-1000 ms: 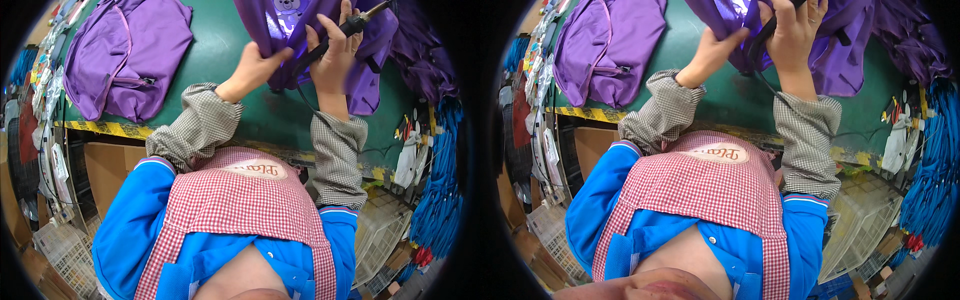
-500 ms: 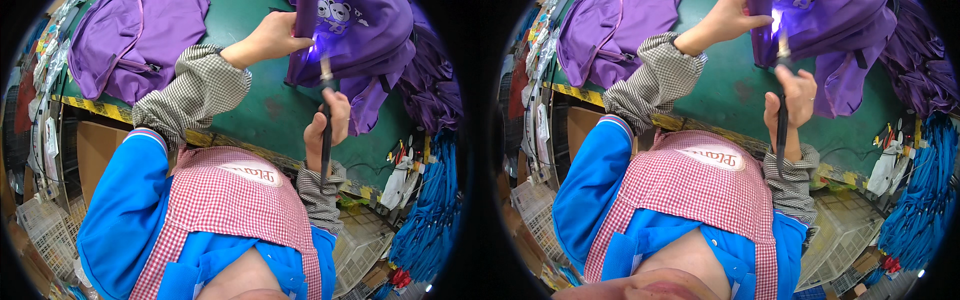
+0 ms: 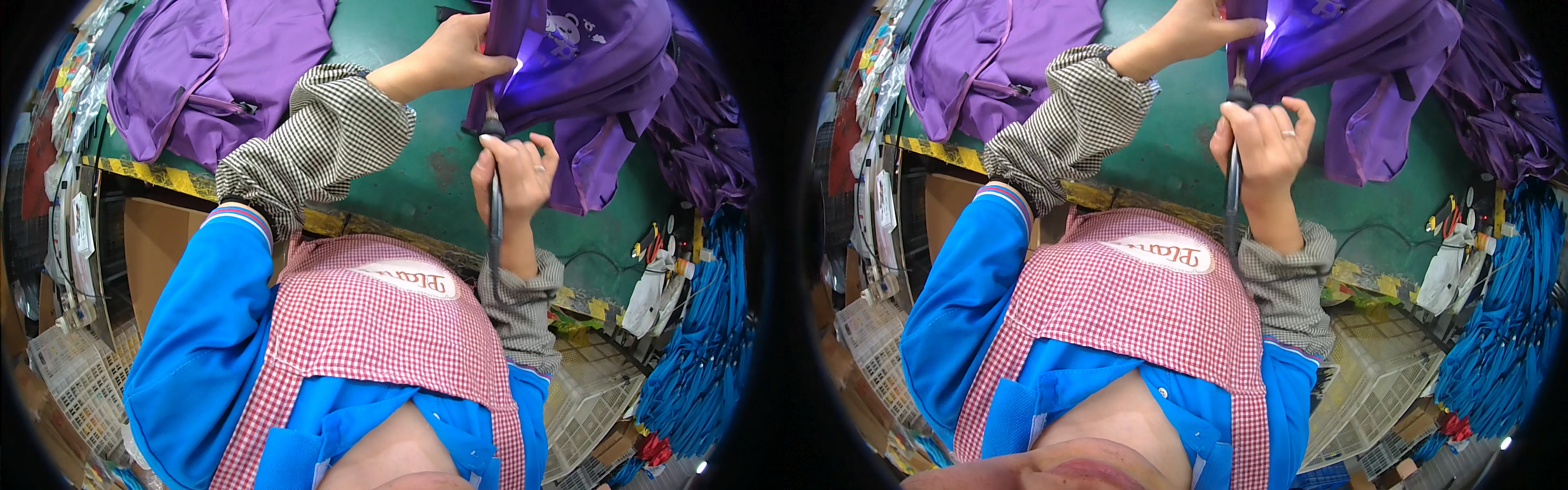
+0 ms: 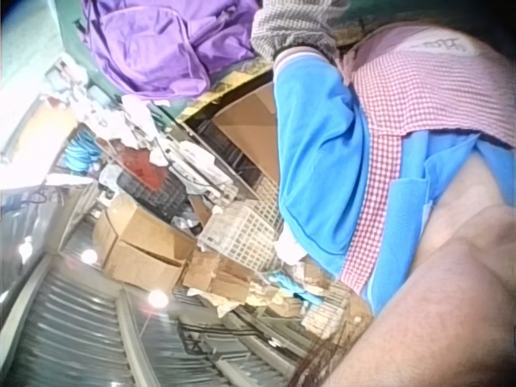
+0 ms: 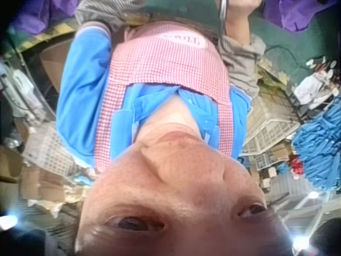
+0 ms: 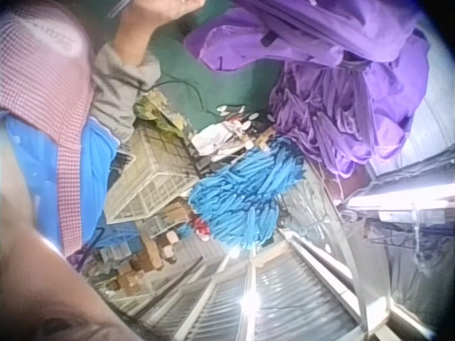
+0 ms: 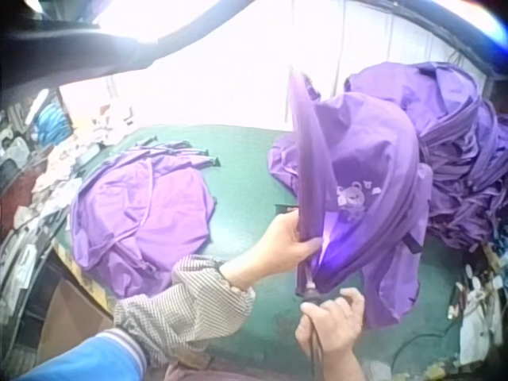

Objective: The person uses a soldering iron to seal seams on purple fabric bags, repeatedly pressing the hot tip along edges and seams. The person also uses a utility knife to scrape the soldering iron tip and places the finished bag aside.

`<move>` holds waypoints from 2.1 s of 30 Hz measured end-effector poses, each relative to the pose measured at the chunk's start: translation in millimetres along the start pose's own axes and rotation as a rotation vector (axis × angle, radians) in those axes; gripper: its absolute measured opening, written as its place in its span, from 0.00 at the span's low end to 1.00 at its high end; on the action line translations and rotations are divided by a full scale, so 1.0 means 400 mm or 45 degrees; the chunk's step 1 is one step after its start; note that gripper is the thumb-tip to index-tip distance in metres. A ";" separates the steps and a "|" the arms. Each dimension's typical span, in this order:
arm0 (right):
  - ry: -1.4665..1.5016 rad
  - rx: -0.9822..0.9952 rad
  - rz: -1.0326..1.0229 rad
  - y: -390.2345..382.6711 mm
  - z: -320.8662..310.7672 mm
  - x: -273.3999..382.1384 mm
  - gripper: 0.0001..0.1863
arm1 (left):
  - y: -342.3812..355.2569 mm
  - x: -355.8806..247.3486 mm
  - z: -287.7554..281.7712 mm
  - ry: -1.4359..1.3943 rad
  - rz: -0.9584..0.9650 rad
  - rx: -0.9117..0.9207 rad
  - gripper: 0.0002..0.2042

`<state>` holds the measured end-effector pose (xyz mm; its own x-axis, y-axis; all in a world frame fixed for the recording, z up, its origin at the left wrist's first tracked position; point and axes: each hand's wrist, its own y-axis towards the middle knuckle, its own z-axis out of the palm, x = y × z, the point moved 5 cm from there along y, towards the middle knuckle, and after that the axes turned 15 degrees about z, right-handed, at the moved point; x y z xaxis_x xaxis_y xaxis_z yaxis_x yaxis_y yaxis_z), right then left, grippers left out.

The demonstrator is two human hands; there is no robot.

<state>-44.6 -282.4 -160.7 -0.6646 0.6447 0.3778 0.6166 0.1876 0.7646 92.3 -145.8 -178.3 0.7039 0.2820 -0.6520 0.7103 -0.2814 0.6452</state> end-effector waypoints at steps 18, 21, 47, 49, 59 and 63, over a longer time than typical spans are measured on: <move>0.118 -1.000 0.094 -0.021 -0.316 -0.157 0.09 | 0.443 -0.306 -0.096 -0.045 0.703 -0.820 0.15; 0.156 -0.722 0.324 -0.052 -0.301 -0.186 0.06 | 0.750 -0.310 0.068 0.687 1.060 -0.549 0.13; 0.382 -0.418 0.645 -0.003 -0.136 -0.147 0.05 | -0.614 -0.005 -0.806 1.773 -0.518 -1.216 0.19; 0.417 -0.358 0.659 0.022 -0.102 -0.110 0.06 | -0.793 0.028 -0.911 1.963 -0.844 -1.407 0.19; 0.480 -0.132 0.584 0.033 -0.032 -0.035 0.08 | -0.932 0.201 -1.163 -0.304 -0.973 -1.905 0.30; 0.585 -0.074 0.602 0.037 0.003 -0.027 0.07 | -0.879 0.139 -1.296 -0.351 -0.773 -1.734 0.24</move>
<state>-27.9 -285.6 -154.3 -0.4481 0.2635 0.8543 0.8709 -0.0870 0.4836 -117.5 444.4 -234.9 0.3998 -0.1788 -0.8990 0.4521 0.8916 0.0237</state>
